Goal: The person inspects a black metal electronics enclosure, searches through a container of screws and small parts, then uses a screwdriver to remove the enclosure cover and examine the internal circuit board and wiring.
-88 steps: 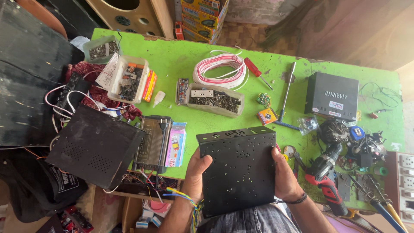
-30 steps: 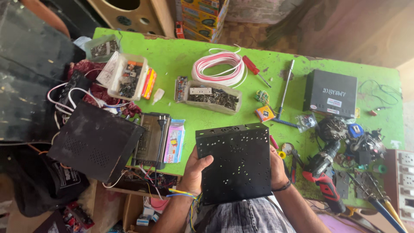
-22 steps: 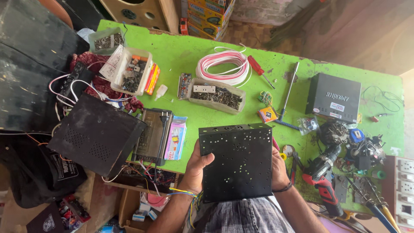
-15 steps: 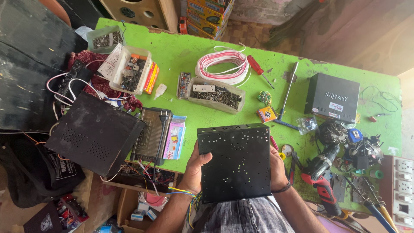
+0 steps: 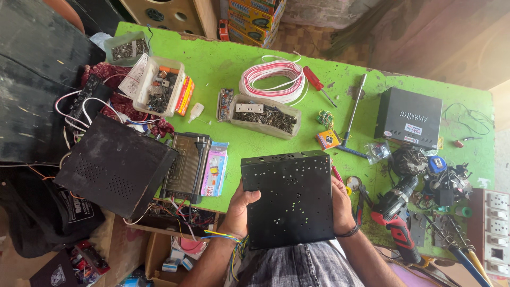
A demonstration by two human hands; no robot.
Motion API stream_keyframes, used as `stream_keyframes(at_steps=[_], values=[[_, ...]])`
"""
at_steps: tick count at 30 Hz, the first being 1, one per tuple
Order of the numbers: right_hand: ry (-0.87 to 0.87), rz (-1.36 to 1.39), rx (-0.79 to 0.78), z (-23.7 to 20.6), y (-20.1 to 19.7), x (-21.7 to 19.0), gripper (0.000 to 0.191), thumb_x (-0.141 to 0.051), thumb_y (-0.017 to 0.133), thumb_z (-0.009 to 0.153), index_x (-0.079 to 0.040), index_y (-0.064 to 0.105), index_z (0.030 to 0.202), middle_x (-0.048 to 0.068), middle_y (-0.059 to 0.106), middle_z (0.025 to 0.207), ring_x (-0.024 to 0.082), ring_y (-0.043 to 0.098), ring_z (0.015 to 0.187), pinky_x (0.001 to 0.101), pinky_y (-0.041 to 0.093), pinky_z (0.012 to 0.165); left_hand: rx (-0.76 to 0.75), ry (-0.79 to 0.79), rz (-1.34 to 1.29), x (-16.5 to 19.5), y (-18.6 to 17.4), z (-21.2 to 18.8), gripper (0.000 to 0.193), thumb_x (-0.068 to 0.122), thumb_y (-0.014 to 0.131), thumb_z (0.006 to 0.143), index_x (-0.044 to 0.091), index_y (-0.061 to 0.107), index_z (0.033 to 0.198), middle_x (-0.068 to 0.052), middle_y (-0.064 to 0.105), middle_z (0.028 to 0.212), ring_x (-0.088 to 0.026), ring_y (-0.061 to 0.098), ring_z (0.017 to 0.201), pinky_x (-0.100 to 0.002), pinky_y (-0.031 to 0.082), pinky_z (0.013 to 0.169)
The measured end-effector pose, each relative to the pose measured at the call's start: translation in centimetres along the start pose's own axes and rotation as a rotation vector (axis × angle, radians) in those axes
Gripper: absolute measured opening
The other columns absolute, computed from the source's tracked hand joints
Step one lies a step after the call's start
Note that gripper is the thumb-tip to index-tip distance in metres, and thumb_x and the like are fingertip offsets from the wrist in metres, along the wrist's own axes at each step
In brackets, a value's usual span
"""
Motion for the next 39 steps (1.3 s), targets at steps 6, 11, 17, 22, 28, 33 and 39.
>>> stream_keyframes(at_steps=[6, 11, 17, 22, 28, 33, 39], values=[[0.014, 0.015, 0.063, -0.2, 0.6, -0.1, 0.021, -0.016, 0.056, 0.102, -0.004, 0.071, 0.11, 0.002, 0.073, 0.093, 0.007, 0.067, 0.075, 0.0226, 0.054, 0.064, 0.015, 0.014, 0.077, 0.0, -0.4, 0.0, 0.068, 0.021, 0.074, 0.077, 0.001, 0.055, 0.139, -0.01, 0.063, 0.131, -0.024, 0.057, 0.123, -0.041, 0.042, 0.108], [-0.019, 0.01, -0.008, -0.1, 0.9, -0.3, 0.02, -0.017, 0.056, 0.105, -0.003, 0.07, 0.108, 0.001, 0.072, 0.093, 0.006, 0.067, 0.077, 0.0225, 0.055, 0.066, -0.005, 0.0, 0.029, -0.2, -0.5, 0.1, 0.067, 0.02, 0.073, 0.078, 0.001, 0.055, 0.139, -0.01, 0.063, 0.129, -0.025, 0.057, 0.122, -0.041, 0.043, 0.108], [-0.01, -0.04, -0.009, -0.1, 0.7, -0.2, 0.023, -0.019, 0.056, 0.109, -0.002, 0.071, 0.108, 0.0, 0.072, 0.089, 0.005, 0.065, 0.072, 0.0216, 0.053, 0.06, 0.029, -0.012, 0.037, -0.2, -0.5, -0.1, 0.067, 0.019, 0.071, 0.077, 0.002, 0.055, 0.14, -0.01, 0.063, 0.129, -0.025, 0.057, 0.121, -0.041, 0.043, 0.107], [0.041, -0.012, -0.049, -0.4, 1.5, -0.4, 0.022, -0.015, 0.057, 0.105, -0.001, 0.072, 0.111, 0.004, 0.075, 0.094, 0.008, 0.069, 0.075, 0.0237, 0.056, 0.062, 0.031, -0.017, 0.032, 0.0, -0.2, 0.0, 0.068, 0.019, 0.071, 0.078, 0.004, 0.053, 0.142, -0.009, 0.062, 0.13, -0.024, 0.056, 0.122, -0.041, 0.043, 0.107], [0.099, -0.047, -0.032, -0.6, 2.4, -0.7, 0.019, -0.007, 0.06, 0.101, 0.0, 0.074, 0.113, 0.007, 0.077, 0.097, 0.01, 0.071, 0.076, 0.0256, 0.058, 0.063, 0.04, -0.011, 0.012, 0.2, 0.0, -0.2, 0.067, 0.019, 0.071, 0.079, 0.005, 0.053, 0.141, -0.009, 0.062, 0.129, -0.024, 0.057, 0.121, -0.041, 0.044, 0.107], [0.153, -0.08, -0.017, -0.7, 2.5, -1.0, 0.02, -0.009, 0.061, 0.1, 0.0, 0.074, 0.112, 0.007, 0.077, 0.096, 0.01, 0.071, 0.073, 0.0255, 0.058, 0.061, 0.096, -0.016, 0.008, -0.1, -0.3, -0.2, 0.063, 0.021, 0.07, 0.082, 0.003, 0.054, 0.14, -0.009, 0.063, 0.128, -0.024, 0.059, 0.12, -0.04, 0.045, 0.105], [0.162, -0.067, -0.054, -0.5, 2.2, -0.8, 0.018, -0.008, 0.062, 0.1, 0.0, 0.074, 0.11, 0.008, 0.077, 0.094, 0.011, 0.072, 0.072, 0.0264, 0.059, 0.06, 0.052, 0.04, 0.123, -0.3, -0.9, 0.0, 0.065, 0.023, 0.072, 0.085, 0.001, 0.053, 0.142, -0.009, 0.063, 0.129, -0.023, 0.058, 0.121, -0.038, 0.044, 0.107]])
Point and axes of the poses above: each hand's wrist, its own z-axis towards the middle knuckle, its own y-axis out of the palm, x = y × z, the point moved 4 cm from there along z, towards the middle knuckle
